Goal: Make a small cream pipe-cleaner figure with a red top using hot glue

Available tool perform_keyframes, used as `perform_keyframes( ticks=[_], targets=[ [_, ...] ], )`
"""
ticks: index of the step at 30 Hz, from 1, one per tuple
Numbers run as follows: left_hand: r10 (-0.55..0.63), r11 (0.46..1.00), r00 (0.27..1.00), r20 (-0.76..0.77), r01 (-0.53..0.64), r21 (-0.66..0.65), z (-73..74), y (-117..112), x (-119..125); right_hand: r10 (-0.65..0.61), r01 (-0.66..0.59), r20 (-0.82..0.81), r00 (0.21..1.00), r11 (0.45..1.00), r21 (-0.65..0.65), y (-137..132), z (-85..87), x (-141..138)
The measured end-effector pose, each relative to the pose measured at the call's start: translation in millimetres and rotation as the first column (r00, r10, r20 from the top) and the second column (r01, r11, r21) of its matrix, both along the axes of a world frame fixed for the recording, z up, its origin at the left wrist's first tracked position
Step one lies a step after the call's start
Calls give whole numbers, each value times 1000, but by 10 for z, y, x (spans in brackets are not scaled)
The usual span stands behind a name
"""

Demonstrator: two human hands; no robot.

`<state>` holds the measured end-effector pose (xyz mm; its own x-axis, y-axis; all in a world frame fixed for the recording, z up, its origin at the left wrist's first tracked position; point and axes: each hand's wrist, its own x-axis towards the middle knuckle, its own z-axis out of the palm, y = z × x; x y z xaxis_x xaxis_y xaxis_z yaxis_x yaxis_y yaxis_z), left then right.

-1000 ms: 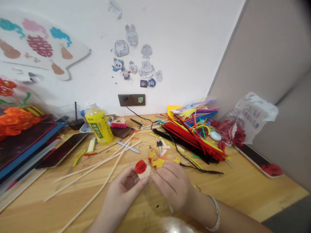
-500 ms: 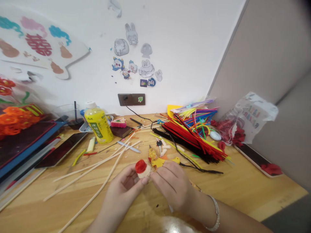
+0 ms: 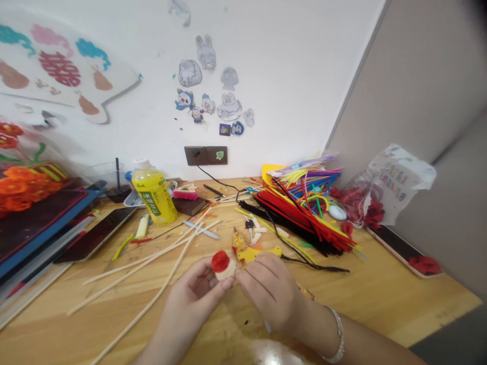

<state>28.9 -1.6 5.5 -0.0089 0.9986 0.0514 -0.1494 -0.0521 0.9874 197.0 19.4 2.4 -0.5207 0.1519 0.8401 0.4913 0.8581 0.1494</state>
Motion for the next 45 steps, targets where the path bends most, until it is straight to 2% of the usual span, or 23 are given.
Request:
perform_keyframes(
  ticks=[14,45],
  targets=[
    [-27,1000,1000,12,27,0,4,-6,-1,14,-14,13,1000,1000,-24,-8,48,-3],
    [-31,1000,999,17,31,2,-21,22,-12,30,-30,-7,1000,999,-18,41,-25,-21]
  ],
)
